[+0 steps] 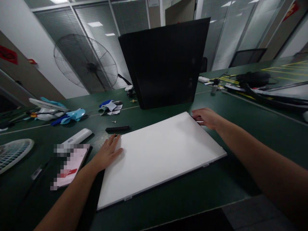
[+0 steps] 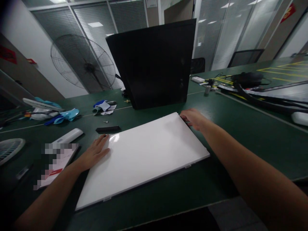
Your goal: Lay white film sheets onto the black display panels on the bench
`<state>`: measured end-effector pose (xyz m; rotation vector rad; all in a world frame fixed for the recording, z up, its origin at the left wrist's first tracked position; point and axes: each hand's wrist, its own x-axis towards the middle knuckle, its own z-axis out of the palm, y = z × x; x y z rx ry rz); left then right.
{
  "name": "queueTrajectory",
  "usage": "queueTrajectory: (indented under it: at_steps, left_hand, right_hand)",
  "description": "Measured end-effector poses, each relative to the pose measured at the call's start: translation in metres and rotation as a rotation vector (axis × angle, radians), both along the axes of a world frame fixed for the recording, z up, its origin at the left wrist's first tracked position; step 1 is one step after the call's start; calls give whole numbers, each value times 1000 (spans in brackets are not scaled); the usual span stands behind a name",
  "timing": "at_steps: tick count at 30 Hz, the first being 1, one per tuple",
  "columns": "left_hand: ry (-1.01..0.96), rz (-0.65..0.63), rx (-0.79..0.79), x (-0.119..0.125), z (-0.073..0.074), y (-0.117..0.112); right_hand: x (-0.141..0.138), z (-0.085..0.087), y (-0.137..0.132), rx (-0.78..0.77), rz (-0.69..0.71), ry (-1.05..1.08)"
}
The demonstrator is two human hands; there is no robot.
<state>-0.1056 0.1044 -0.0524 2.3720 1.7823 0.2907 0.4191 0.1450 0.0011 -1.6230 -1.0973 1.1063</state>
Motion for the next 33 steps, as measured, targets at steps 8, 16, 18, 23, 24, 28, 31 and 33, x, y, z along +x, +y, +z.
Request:
queueTrajectory:
  at_steps: [8, 16, 18, 23, 24, 28, 31, 33]
  left_hand:
    - [4, -45, 40, -4, -4, 2]
    - [28, -29, 27, -4, -4, 3]
    - [19, -39, 29, -5, -3, 3]
    - [30, -74, -3, -8, -2, 3]
    - [32, -72, -5, -9, -2, 4]
    - [18, -51, 3, -10, -3, 4]
    - [10, -45, 6, -3, 3, 0]
    - [-7, -48, 10, 4, 11, -6]
  right_hand:
    - [14, 2, 6, -119, -74, 233]
    - [17, -2, 8, -114, -27, 346]
    - [17, -3, 8, -98, -3, 355]
    - [9, -10, 4, -85, 72, 355]
    - [6, -12, 3, -85, 87, 349]
    - [-2, -19, 1, -77, 94, 315]
    - [-4, -19, 3, -66, 59, 285]
    - [-1, -16, 7, -50, 30, 257]
